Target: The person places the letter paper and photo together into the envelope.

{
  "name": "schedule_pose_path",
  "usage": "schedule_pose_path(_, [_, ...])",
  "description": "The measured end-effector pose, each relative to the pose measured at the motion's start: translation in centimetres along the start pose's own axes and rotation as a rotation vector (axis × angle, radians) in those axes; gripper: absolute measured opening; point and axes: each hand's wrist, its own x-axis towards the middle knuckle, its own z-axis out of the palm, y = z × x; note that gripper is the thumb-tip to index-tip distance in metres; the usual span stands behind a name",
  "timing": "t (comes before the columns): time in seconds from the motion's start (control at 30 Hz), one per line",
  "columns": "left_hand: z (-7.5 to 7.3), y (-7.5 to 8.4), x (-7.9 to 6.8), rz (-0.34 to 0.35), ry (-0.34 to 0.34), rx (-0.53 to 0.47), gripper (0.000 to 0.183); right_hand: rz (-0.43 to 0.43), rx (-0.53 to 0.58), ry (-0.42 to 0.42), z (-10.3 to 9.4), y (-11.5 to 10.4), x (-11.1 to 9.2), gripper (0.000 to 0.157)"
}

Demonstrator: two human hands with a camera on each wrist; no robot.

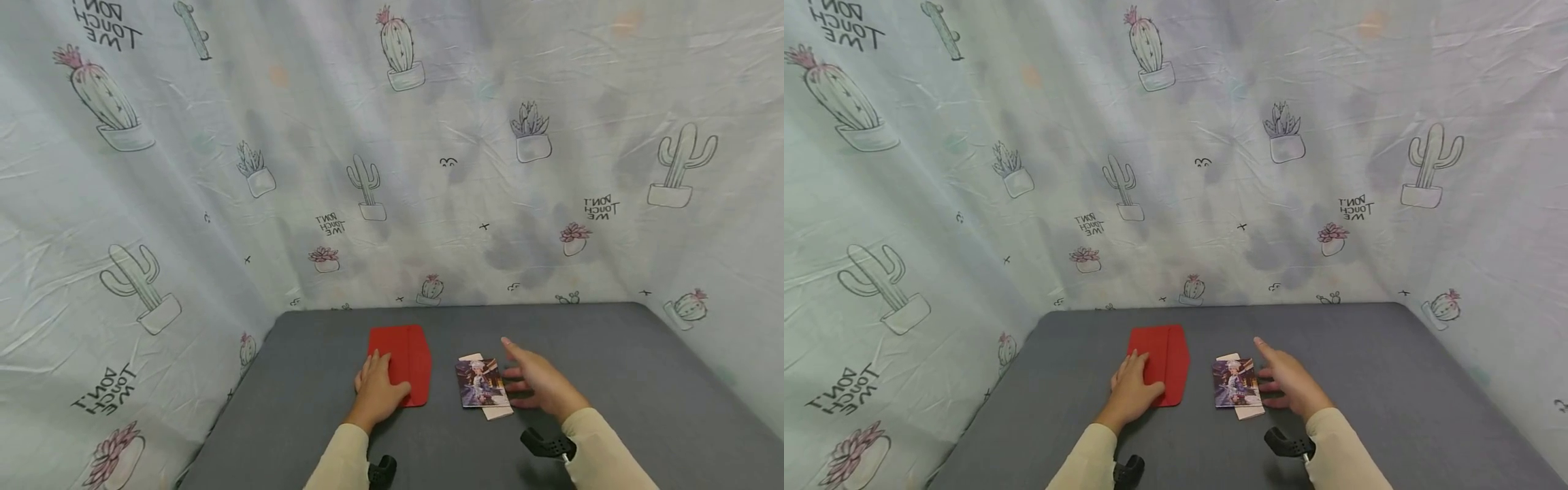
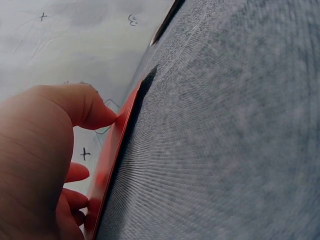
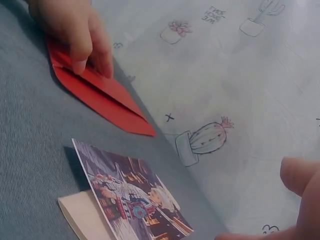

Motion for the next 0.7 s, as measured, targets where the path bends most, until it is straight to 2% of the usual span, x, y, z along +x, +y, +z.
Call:
schedule_pose_path(0.13, [-0.06,0.13,0.01,-0.003,-0.001,0.005,0.08,0.026,0.061,-0.002,0.24,0.17,0.22,0.103])
schedule_pose_path(0.47, [-0.26,0.61,-0.14,-0.004,-0.003,-0.003,0.081,0.001,0.062,0.021,0.62,0.65,0.66,0.098])
schedule_pose_path(0.7, [-0.18,0.48,-0.17,-0.001,0.001,-0.006,0.081,-0.039,0.149,-0.002,0.75,0.86,0.67,0.069])
